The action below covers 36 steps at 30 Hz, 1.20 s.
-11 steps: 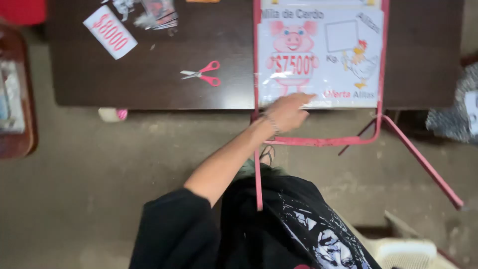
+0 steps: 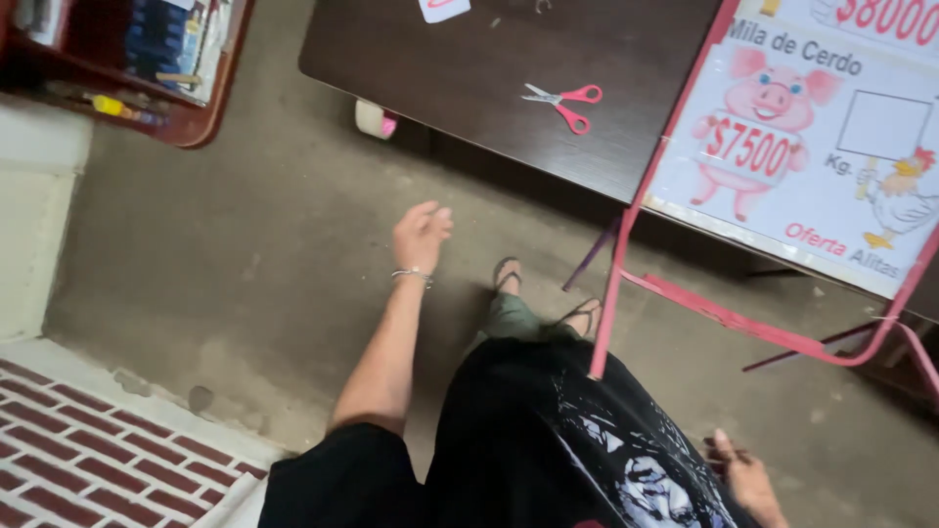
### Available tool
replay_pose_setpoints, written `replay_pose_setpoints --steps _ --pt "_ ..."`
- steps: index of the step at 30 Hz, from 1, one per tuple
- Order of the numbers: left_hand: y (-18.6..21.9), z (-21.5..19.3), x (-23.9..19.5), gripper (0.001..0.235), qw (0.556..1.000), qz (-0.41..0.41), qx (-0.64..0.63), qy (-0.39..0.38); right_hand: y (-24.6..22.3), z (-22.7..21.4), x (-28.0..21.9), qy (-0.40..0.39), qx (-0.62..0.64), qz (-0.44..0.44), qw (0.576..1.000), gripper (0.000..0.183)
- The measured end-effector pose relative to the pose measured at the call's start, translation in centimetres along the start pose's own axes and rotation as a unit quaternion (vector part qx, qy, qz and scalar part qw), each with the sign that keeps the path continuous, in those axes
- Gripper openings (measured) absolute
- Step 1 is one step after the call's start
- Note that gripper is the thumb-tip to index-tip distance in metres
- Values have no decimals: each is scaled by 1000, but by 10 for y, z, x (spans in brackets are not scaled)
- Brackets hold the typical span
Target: Assembling a promotional sign by taping a laminated poster onto a metal frame stand
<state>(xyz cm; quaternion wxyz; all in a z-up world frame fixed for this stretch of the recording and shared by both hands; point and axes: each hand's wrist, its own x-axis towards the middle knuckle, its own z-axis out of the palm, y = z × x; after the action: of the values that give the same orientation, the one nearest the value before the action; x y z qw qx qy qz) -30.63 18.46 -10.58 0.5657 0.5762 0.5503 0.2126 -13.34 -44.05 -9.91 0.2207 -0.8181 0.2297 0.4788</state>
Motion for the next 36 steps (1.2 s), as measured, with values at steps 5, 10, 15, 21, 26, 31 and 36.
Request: replay_pose_setpoints --steps 5,10,15,21,26,31,36 --pt "-85 -78 127 66 994 41 7 99 -33 53 -20 -32 177 -77 981 52" --pt "-100 -106 280 102 996 24 -36 73 -66 175 -59 -40 69 -82 993 47" --pt "-104 -99 341 66 991 80 92 -60 -109 325 -74 -13 41 -86 995 40" --pt "16 -130 272 48 977 25 137 -161 -233 397 -182 -93 36 -170 980 30" --pt "39 -133 276 62 970 -77 118 -197 -277 410 -222 -82 58 -154 983 34" --pt "5 -99 295 38 984 -2 165 -68 -240 418 -206 -54 91 -124 987 34" --pt "65 -109 261 26 982 -58 177 -20 -218 422 -222 -39 59 -116 991 33"
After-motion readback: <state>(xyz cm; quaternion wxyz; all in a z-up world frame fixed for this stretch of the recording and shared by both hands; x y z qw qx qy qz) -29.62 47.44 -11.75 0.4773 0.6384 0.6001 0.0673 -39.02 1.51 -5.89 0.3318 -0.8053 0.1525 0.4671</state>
